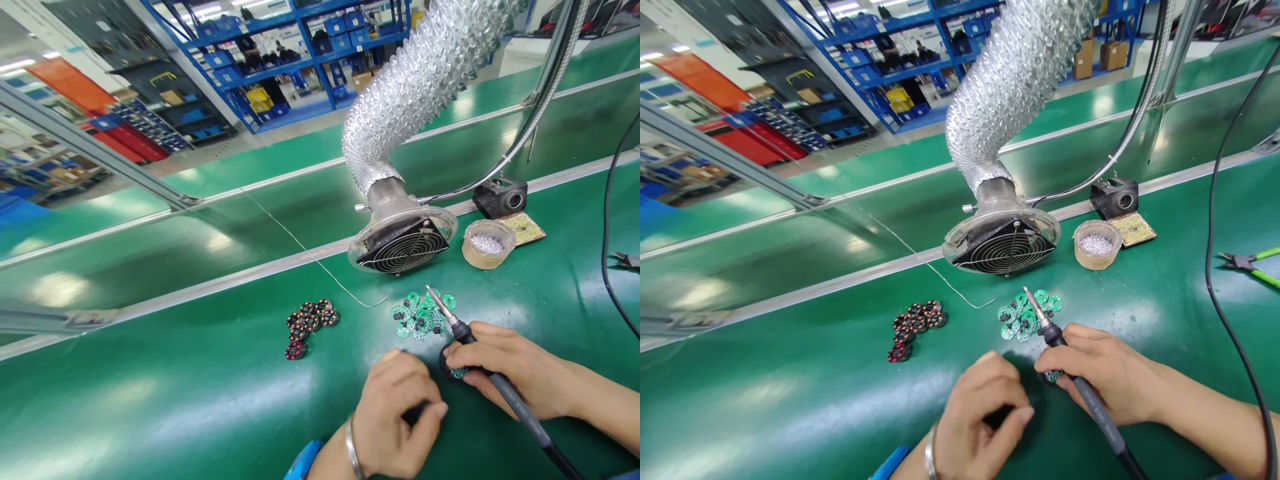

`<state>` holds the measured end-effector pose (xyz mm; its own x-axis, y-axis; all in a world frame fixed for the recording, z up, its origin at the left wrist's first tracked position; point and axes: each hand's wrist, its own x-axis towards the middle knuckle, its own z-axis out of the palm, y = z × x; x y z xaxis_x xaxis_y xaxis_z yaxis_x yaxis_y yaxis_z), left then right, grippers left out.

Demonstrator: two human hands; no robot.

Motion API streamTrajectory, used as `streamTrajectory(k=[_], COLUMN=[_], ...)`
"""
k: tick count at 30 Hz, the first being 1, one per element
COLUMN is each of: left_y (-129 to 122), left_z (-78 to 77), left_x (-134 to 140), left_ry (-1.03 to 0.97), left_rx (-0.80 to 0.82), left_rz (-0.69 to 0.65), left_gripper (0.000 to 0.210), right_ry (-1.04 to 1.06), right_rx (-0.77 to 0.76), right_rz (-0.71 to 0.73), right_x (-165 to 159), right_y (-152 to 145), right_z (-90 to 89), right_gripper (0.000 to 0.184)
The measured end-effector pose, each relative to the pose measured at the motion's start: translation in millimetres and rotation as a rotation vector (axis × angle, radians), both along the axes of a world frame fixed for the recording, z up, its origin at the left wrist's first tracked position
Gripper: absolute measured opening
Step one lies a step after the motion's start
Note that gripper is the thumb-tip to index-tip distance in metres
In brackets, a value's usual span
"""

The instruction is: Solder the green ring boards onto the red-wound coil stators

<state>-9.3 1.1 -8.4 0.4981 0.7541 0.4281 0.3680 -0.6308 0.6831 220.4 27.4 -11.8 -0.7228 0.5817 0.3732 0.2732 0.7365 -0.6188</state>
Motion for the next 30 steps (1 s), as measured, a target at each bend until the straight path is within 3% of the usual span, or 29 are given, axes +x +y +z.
streamTrajectory(k=[3,6,10,21,30], left_y=[9.2,19.0,22.6,18.5,20.3], left_z=[-2.3,-9.1,-12.1,-9.7,-7.6], left_x=[-4.7,-3.9,1.2,5.5,2.4], left_ry=[-0.028,-0.047,-0.071,-0.057,-0.027], left_rx=[-0.144,-0.206,-0.225,-0.260,-0.259], left_rz=[0.108,0.004,-0.076,-0.038,-0.063], left_gripper=[0.008,0.009,0.009,0.008,0.008], right_ry=[0.011,0.024,0.051,0.111,0.072], right_rx=[-0.008,-0.004,0.022,0.255,0.255], right_rz=[-0.005,-0.006,-0.021,-0.028,-0.031], right_x=[-0.4,-0.6,-2.5,-6.5,-6.6], right_y=[0.2,-0.3,-2.4,-6.2,-7.0], right_z=[0.6,0.7,2.3,3.8,2.9], right_gripper=[0.029,0.032,0.035,0.032,0.030])
